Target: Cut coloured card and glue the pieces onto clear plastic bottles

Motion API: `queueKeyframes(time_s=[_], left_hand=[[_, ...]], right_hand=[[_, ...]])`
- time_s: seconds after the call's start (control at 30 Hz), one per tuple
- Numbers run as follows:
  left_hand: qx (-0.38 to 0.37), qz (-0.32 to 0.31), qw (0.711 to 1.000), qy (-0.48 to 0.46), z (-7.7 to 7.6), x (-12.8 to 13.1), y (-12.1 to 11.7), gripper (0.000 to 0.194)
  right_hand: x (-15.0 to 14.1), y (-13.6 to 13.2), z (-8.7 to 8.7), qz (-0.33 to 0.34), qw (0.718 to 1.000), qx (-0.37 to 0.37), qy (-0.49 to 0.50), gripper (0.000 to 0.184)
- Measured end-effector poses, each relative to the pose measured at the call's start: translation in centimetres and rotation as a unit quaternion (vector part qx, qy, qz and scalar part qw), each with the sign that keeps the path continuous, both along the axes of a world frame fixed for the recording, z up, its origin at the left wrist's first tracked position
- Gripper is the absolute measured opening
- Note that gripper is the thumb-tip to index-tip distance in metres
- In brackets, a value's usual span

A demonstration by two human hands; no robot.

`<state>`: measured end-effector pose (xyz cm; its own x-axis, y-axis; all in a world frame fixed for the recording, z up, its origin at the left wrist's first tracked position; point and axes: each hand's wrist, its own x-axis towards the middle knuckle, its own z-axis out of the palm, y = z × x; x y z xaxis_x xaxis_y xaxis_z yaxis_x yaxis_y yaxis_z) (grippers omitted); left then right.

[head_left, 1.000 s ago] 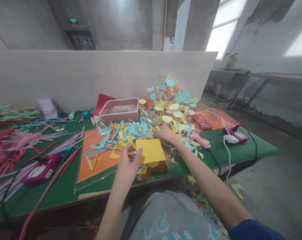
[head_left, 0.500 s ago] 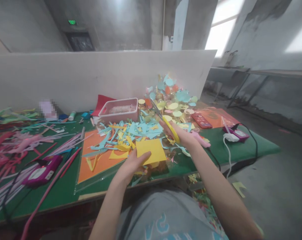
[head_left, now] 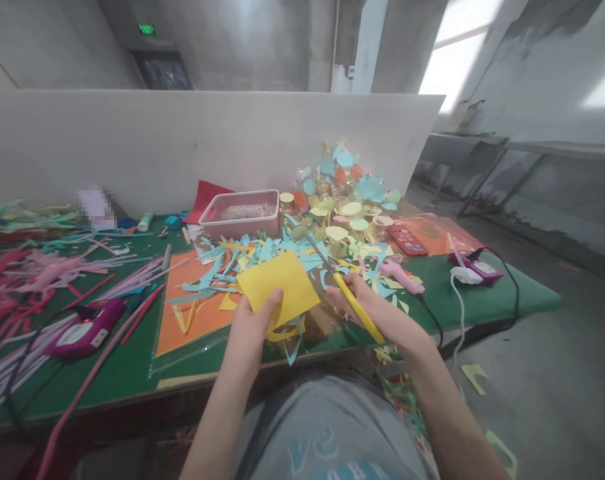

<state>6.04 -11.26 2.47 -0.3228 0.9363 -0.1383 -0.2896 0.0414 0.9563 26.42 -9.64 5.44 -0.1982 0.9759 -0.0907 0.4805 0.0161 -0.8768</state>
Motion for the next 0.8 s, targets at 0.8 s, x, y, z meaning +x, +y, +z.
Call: queueKeyframes(time_s=[0.8], left_hand=[[-0.009, 0.022, 0.999, 0.049, 0.5, -2.5, 0.1, 0.032]], right_hand=[[-0.9, 0.0, -1.1, 0.121, 0.992, -0.032, -0.028, 0.050]])
